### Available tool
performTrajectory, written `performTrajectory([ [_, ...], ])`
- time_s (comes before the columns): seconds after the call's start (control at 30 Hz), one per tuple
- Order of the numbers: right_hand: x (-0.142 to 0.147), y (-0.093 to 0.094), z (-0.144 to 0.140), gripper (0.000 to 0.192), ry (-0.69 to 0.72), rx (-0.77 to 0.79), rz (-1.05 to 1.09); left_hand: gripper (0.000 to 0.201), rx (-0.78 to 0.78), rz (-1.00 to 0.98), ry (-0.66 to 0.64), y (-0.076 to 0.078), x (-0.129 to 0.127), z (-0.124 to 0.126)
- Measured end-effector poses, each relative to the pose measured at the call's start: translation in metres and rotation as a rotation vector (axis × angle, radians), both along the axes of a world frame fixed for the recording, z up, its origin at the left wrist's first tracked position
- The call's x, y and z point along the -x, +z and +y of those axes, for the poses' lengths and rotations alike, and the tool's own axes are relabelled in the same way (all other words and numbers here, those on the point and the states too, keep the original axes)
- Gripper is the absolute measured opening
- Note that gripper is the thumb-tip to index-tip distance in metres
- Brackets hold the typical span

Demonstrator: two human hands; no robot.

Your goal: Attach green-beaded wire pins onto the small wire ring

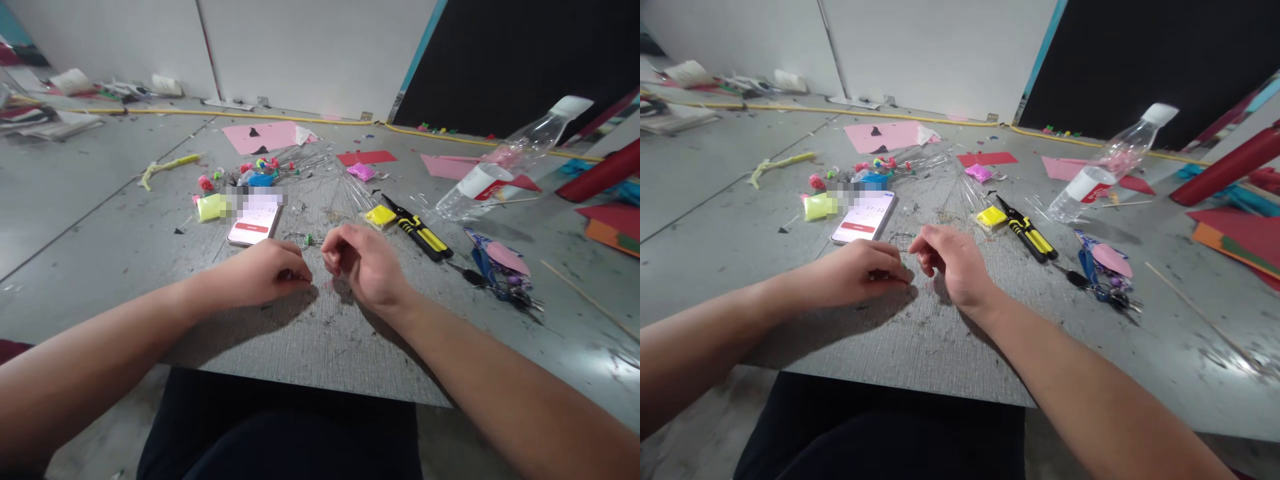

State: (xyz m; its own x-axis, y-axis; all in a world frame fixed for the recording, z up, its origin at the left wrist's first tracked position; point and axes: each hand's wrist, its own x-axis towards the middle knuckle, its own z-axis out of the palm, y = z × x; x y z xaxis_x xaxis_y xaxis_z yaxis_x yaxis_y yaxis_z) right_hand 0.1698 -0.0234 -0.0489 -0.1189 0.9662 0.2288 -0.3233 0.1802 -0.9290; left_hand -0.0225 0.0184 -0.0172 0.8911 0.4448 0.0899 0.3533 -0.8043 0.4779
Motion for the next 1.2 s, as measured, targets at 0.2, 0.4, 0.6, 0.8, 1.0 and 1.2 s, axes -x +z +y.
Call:
performTrajectory([
  [0.2,-0.001,0.002,-0.001,0.044,-0.178,-0.119,-0.047,0.009,0.079,-0.351,0.067,0.018,0.008,0.003],
  [0.4,0.008,0.009,-0.019,0.031,-0.097,-0.288,-0.245,0.003,0.227,-0.668,0.077,0.023,0.013,-0.004],
  [0.6,0.012,0.013,-0.031,0.027,0.002,-0.413,-0.442,0.003,0.329,-0.748,0.067,0.021,0.012,-0.009],
  [0.8,0.013,0.019,-0.034,0.022,-0.026,-0.462,-0.477,0.003,0.376,-0.738,0.024,0.019,0.009,-0.011],
  [1.0,0.014,0.020,-0.034,0.018,-0.057,-0.374,-0.406,0.006,0.365,-0.716,0.061,0.018,0.008,-0.011],
  [1.2,0.014,0.019,-0.034,0.015,-0.055,-0.364,-0.369,0.005,0.349,-0.714,0.055,0.018,0.008,-0.012],
])
